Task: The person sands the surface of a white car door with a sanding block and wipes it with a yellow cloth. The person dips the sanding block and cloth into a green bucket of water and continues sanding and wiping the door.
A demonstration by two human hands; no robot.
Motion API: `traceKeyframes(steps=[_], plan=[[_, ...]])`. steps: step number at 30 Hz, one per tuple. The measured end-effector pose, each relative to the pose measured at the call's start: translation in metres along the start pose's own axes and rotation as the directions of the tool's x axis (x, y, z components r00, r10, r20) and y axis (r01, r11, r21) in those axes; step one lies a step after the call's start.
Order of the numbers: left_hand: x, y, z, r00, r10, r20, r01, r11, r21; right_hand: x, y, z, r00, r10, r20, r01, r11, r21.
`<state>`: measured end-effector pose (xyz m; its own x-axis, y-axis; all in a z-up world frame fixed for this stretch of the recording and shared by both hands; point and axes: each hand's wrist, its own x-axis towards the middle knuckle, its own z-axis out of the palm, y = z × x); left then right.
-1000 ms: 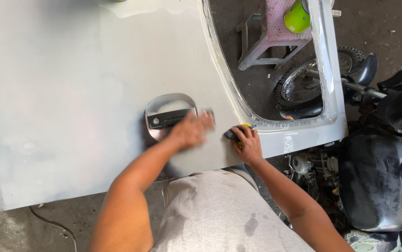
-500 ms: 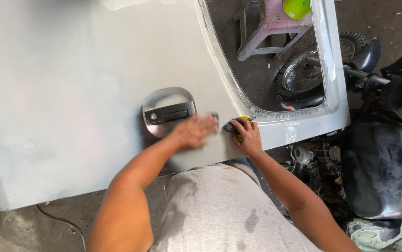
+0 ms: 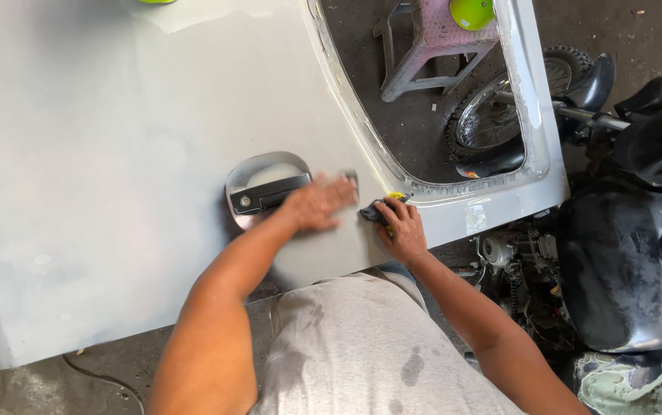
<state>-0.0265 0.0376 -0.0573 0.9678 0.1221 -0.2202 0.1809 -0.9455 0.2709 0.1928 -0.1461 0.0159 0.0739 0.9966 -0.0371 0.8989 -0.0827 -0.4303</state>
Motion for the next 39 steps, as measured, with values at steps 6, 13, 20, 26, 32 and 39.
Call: traceKeyframes(steps=[6,13,20,26,32,39], plan=[[0.022,-0.041,-0.062,0.667,-0.733,-0.137,0.681,0.673,-0.289,-0.016,-0.010,0.002,0.992,-0.097,-0.079,0.093,0.994,-0.057],[-0.053,0.103,0.012,0.869,-0.431,-0.242,0.410,0.902,-0.133,0.073,0.015,0.020,0.959,-0.282,0.037,0.281,0.959,0.033],[-0.076,0.133,0.018,0.877,-0.439,-0.197,0.393,0.889,-0.234,0.248,-0.094,0.032,0.961,-0.245,0.130,0.230,0.966,0.121],[-0.077,0.128,0.016,0.890,-0.401,-0.219,0.353,0.908,-0.227,0.172,-0.057,0.013,0.895,-0.416,0.160,0.409,0.909,0.077],[-0.050,0.096,0.023,0.893,-0.387,-0.232,0.341,0.915,-0.214,-0.004,0.022,-0.012,0.955,-0.189,0.230,0.223,0.966,-0.130],[0.017,-0.019,-0.011,0.732,-0.642,-0.229,0.595,0.766,-0.243,-0.017,-0.009,-0.005,0.999,0.035,-0.012,-0.035,0.998,-0.046]])
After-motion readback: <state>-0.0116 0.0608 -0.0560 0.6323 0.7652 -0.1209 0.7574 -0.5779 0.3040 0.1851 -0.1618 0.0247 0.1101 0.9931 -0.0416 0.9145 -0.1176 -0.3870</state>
